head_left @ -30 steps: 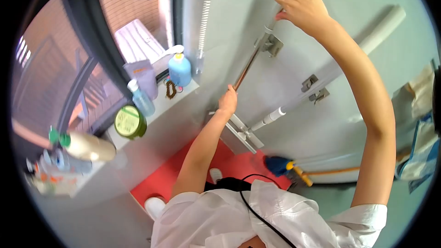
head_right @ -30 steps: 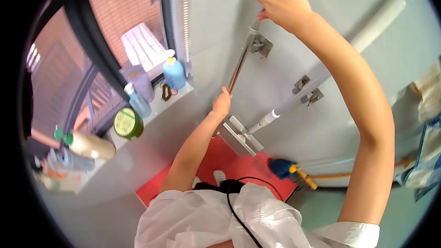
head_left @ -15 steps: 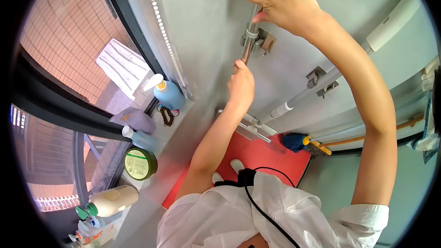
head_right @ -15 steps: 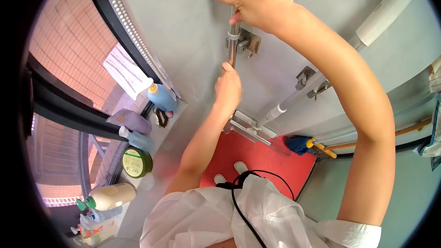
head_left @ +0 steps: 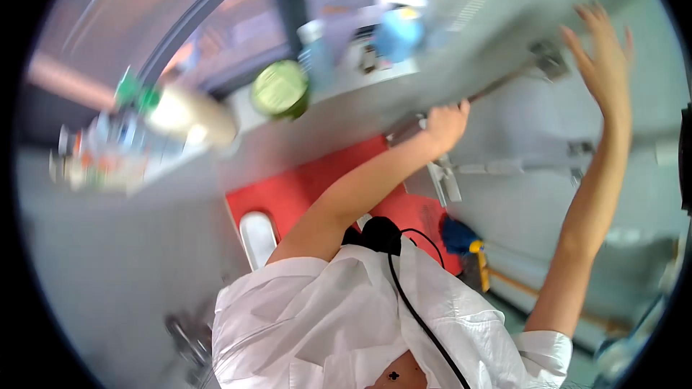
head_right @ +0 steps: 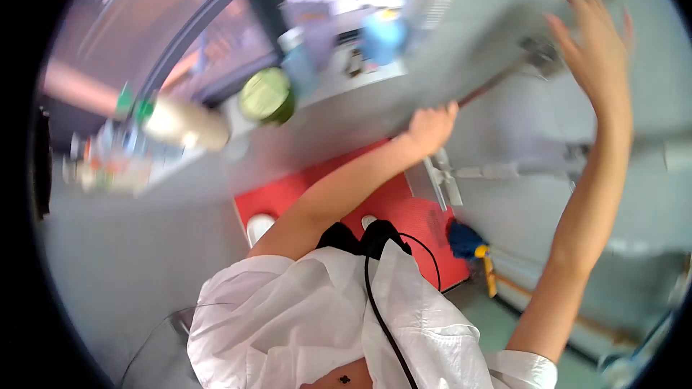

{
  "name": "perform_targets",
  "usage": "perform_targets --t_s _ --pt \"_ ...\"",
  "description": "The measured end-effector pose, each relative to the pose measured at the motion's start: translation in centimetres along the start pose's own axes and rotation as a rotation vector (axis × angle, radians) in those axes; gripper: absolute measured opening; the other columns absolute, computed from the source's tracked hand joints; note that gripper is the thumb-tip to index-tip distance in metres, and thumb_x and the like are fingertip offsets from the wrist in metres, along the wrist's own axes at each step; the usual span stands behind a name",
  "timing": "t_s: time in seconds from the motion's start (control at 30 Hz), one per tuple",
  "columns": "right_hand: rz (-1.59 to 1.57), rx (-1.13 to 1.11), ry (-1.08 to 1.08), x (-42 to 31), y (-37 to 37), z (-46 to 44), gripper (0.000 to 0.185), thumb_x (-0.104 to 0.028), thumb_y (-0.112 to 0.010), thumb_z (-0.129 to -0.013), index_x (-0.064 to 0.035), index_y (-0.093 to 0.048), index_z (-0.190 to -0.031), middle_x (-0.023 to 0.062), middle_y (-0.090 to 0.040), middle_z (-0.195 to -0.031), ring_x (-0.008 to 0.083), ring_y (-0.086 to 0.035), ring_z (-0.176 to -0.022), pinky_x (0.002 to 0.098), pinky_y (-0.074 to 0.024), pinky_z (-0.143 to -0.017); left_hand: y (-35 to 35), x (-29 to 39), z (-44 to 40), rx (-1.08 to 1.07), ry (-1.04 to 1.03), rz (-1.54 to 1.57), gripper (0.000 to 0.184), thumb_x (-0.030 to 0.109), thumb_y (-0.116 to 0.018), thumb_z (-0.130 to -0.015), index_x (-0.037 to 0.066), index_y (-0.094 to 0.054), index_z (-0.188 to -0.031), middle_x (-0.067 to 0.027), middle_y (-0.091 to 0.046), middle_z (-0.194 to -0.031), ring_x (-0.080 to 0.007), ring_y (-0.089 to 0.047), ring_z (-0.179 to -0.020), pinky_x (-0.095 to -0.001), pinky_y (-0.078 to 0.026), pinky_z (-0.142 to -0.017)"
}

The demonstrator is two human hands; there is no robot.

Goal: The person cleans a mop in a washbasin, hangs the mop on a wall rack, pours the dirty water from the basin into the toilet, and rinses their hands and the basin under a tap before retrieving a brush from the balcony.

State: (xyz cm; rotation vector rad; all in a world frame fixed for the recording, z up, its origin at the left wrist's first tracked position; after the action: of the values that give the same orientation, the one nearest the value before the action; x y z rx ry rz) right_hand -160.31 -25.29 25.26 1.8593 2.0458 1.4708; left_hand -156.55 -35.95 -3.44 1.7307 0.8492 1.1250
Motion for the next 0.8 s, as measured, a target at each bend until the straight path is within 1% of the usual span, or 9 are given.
perform_targets --t_s 0.07,0.13,0.17,0.23,0.43,0.5,0.67,0.7,0.8 --pt "-1.211 -0.441 -0.563 -5.5 5.0 2.3 0.040 -0.027 -0.048 -0.086 0.0034 -0.049 -0.112 0.0136 -0.060 -0.087 0.0147 -0.056 -0.070 0.0263 -0.0443 -0.067 -3.8 -3.0 6.5 -0.061 0.049 0.091 0.023 0.010 -0.048 -0.074 0.002 -0.048 -0.095 -0.0145 -0.060 -0.078 -0.0275 -0.061 -0.067 -0.0379 -0.049 -0.056" --pt "-2.154 -0.386 0.088 -11.7 6.9 4.9 0.033 -0.024 -0.050 -0.084 0.0078 -0.052 -0.092 0.0123 -0.060 -0.082 0.0169 -0.056 -0.063 0.0303 -0.0449 -0.058 -8.6 -6.4 14.0 -0.255 0.368 0.197 0.018 0.009 -0.050 -0.074 0.002 -0.050 -0.090 -0.0150 -0.061 -0.082 -0.0289 -0.062 -0.073 -0.0403 -0.049 -0.062" --pt "-2.548 -0.600 0.438 -14.7 7.8 6.5 0.033 -0.023 -0.051 -0.083 0.0100 -0.053 -0.082 0.0116 -0.061 -0.080 0.0181 -0.056 -0.060 0.0323 -0.0452 -0.054 -10.8 -7.9 18.2 -0.383 0.553 0.272 0.018 0.010 -0.051 -0.074 0.002 -0.050 -0.091 -0.0155 -0.061 -0.084 -0.0294 -0.061 -0.079 -0.0398 -0.049 -0.065" --pt "-3.185 -1.157 0.584 -19.6 11.9 5.6 0.026 -0.017 -0.047 -0.083 0.0081 -0.050 -0.087 0.0129 -0.054 -0.063 0.0213 -0.056 -0.053 0.0325 -0.0479 -0.053 -10.9 -8.8 27.0 -0.557 0.715 0.248 0.020 0.012 -0.052 -0.075 0.002 -0.050 -0.092 -0.0160 -0.061 -0.087 -0.0295 -0.061 -0.082 -0.0399 -0.049 -0.067" --pt "-3.490 -1.634 1.025 -26.5 18.6 5.2 0.021 -0.013 -0.045 -0.084 0.0053 -0.055 -0.086 0.0117 -0.052 -0.057 0.0194 -0.051 -0.048 0.0300 -0.0437 -0.049 -18.3 -6.2 52.6 -0.311 1.272 0.409 0.027 0.017 -0.049 -0.077 0.001 -0.050 -0.099 -0.0205 -0.060 -0.088 -0.0357 -0.059 -0.083 -0.0445 -0.047 -0.069" --pt "-3.513 -1.702 1.113 -28.2 19.8 4.9 0.021 -0.012 -0.044 -0.084 0.0044 -0.057 -0.086 0.0113 -0.051 -0.055 0.0187 -0.050 -0.046 0.0292 -0.0423 -0.048 -18.4 -3.0 59.4 -0.346 1.514 0.436 0.030 0.017 -0.046 -0.077 0.000 -0.048 -0.102 -0.0219 -0.059 -0.090 -0.0358 -0.058 -0.084 -0.0448 -0.047 -0.070" --pt "-3.517 -1.797 1.290 -34.2 24.7 5.4 0.021 -0.008 -0.043 -0.085 0.0021 -0.061 -0.085 0.0103 -0.049 -0.050 0.0171 -0.046 -0.042 0.0271 -0.0389 -0.045 -24.6 4.5 77.0 -0.627 1.736 0.605 0.029 0.021 -0.048 -0.075 0.001 -0.055 -0.095 -0.0220 -0.059 -0.091 -0.0346 -0.056 -0.091 -0.0427 -0.046 -0.076" --pt "-3.525 -1.771 1.274 -35.4 25.4 5.8 0.022 -0.007 -0.042 -0.085 0.0016 -0.062 -0.085 0.0101 -0.048 -0.049 0.0167 -0.046 -0.041 0.0267 -0.0382 -0.045 -25.3 5.2 79.2 -0.701 1.698 0.661 0.029 0.022 -0.049 -0.074 0.001 -0.057 -0.092 -0.0217 -0.058 -0.092 -0.0343 -0.055 -0.092 -0.0420 -0.045 -0.077" --pt "-3.571 -1.229 0.730 -38.6 27.0 9.0 0.020 -0.004 -0.044 -0.082 0.0005 -0.063 -0.081 0.0072 -0.048 -0.049 0.0137 -0.045 -0.041 0.0257 -0.0403 -0.046 -27.7 5.1 85.4 -0.737 1.594 0.684 0.028 0.024 -0.049 -0.073 0.002 -0.059 -0.088 -0.0205 -0.058 -0.094 -0.0337 -0.055 -0.091 -0.0412 -0.045 -0.078"
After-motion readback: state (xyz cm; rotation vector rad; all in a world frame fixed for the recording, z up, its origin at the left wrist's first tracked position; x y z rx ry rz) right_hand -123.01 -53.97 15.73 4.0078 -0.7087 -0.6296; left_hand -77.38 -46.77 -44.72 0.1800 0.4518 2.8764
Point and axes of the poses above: each hand's wrist, its own z-axis away from the middle knuckle, its own y-axis out of the back of the hand, x = y × z, the point moved 2 cm from there along -z, towards the middle knuckle
